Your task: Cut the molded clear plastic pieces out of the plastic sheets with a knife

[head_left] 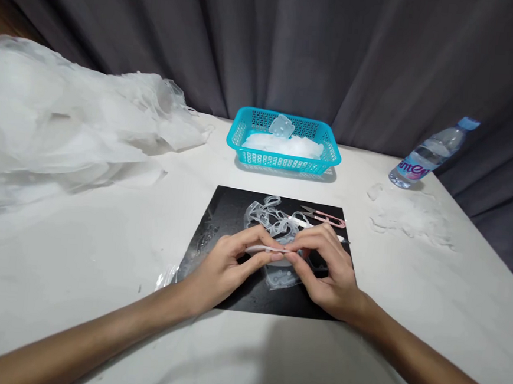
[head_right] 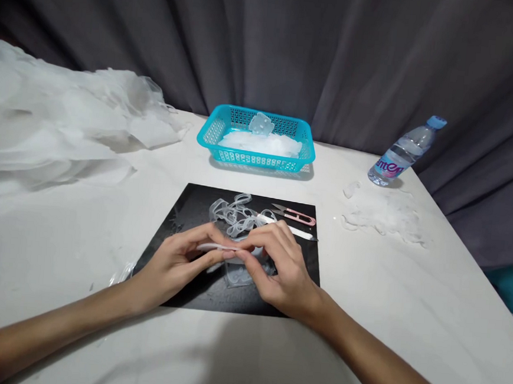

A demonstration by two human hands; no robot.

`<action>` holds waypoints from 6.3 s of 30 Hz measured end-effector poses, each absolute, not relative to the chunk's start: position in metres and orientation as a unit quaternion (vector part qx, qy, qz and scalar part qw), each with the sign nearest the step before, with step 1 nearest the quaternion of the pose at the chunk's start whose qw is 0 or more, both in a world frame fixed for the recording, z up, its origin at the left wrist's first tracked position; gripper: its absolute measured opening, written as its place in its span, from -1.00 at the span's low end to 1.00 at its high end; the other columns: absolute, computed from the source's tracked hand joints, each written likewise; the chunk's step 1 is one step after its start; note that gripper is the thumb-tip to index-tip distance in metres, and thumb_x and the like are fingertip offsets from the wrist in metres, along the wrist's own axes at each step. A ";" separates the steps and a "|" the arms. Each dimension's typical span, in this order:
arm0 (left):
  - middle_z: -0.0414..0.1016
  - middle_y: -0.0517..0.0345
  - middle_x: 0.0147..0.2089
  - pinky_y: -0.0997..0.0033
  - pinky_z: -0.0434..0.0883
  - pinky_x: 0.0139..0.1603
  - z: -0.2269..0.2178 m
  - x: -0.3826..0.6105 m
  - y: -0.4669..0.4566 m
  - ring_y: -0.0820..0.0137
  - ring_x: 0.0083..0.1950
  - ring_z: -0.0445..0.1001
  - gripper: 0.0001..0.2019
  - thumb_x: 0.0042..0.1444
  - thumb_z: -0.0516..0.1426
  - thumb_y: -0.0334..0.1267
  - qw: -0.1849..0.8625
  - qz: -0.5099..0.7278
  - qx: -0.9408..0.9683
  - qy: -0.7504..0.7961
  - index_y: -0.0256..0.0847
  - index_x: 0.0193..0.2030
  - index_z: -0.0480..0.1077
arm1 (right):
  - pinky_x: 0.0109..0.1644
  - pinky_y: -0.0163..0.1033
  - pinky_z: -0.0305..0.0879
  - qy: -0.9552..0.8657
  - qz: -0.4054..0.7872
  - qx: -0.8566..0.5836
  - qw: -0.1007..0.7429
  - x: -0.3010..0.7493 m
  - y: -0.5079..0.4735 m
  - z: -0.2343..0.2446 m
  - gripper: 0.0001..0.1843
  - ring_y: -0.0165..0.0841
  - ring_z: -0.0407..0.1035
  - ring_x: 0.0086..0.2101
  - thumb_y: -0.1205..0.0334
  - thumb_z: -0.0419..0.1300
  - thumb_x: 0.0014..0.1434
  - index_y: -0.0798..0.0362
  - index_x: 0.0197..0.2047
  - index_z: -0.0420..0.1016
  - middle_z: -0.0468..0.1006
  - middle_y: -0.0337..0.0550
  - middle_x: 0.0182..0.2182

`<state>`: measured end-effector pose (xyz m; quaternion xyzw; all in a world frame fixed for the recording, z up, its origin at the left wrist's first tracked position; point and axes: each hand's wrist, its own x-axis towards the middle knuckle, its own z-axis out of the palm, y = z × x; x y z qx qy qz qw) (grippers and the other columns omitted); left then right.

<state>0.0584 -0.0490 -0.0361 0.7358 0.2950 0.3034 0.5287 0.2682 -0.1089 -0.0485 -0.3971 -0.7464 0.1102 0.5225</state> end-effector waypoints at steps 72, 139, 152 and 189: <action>0.53 0.12 -0.05 0.55 0.52 0.05 -0.045 0.055 -0.047 0.46 -0.05 0.57 -0.75 0.32 0.25 -0.52 0.242 0.388 0.867 0.198 -0.22 0.09 0.51 | -0.05 -0.09 0.44 -0.749 0.093 -0.415 0.508 0.266 -0.107 -0.051 -0.79 -0.27 0.48 -0.16 0.46 0.18 0.41 -0.02 0.02 0.44 0.60 -0.13 -0.18; 0.42 0.00 0.27 0.00 0.31 0.37 -0.036 0.033 -0.006 0.06 0.32 0.35 -0.56 0.39 0.17 0.10 0.206 0.156 0.932 0.254 0.01 0.30 0.43 | -0.11 -0.18 0.39 -0.731 0.199 -0.595 0.268 0.346 -0.086 -0.041 -0.79 -0.29 0.45 -0.22 0.09 0.16 0.47 -0.02 0.08 0.39 0.51 -0.15 -0.17; 0.30 0.11 0.53 0.06 0.16 0.55 -0.036 0.029 0.002 0.20 0.54 0.25 -0.55 0.52 0.06 -0.09 0.269 0.094 0.942 0.179 0.08 0.48 0.29 | -0.45 -0.28 0.27 -0.665 0.374 -0.634 0.125 0.413 -0.120 0.015 -0.69 -0.37 0.37 -0.52 -0.03 0.28 0.34 -0.01 -0.33 0.46 0.47 -0.26 -0.54; 0.44 0.09 0.44 0.15 0.38 0.39 -0.011 0.025 -0.016 0.16 0.24 0.61 -0.54 0.37 0.17 -0.32 0.192 0.068 0.973 0.110 0.09 0.36 0.46 | 0.12 -0.12 0.49 -0.760 0.362 -0.436 0.317 0.296 -0.096 -0.032 -0.87 -0.28 0.59 -0.08 0.20 0.24 0.44 -0.05 -0.09 0.64 0.69 -0.18 -0.11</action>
